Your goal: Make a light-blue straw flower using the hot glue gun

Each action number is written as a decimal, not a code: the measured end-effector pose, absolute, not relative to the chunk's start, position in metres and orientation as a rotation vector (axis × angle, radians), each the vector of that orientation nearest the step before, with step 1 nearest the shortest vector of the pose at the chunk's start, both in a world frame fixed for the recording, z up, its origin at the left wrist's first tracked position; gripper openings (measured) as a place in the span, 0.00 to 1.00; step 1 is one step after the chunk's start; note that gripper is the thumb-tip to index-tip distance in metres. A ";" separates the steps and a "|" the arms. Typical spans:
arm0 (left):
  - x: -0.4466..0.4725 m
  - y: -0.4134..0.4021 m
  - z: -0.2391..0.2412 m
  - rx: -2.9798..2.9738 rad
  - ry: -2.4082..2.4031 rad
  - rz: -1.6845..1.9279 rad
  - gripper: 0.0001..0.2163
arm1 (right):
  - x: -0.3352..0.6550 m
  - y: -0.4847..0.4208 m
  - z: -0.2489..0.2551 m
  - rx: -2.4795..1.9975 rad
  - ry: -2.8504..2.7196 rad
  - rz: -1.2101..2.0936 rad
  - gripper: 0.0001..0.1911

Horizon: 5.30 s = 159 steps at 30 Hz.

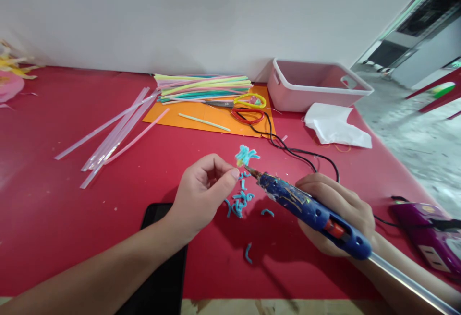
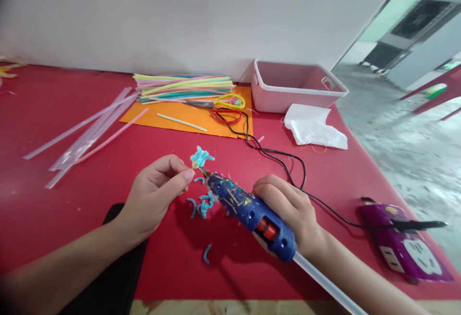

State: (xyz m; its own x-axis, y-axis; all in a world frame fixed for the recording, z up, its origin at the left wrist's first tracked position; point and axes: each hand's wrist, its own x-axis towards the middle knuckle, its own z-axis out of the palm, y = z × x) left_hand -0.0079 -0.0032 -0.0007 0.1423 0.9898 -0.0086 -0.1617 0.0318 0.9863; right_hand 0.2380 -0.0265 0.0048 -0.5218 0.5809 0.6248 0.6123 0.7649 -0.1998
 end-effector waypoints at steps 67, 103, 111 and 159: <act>-0.007 -0.004 0.002 1.212 1.082 1.197 0.09 | 0.238 -0.028 0.002 -0.879 -2.246 0.019 0.14; -0.009 -0.007 -0.007 1.565 1.125 1.264 0.07 | 0.235 -0.028 0.007 -0.870 -2.252 0.004 0.07; -0.008 -0.007 -0.004 1.622 1.167 1.288 0.08 | 0.240 -0.029 0.001 -0.857 -2.215 0.026 0.12; -0.009 -0.001 -0.004 1.122 1.017 1.134 0.08 | 0.236 -0.029 0.000 -0.890 -2.233 0.017 0.13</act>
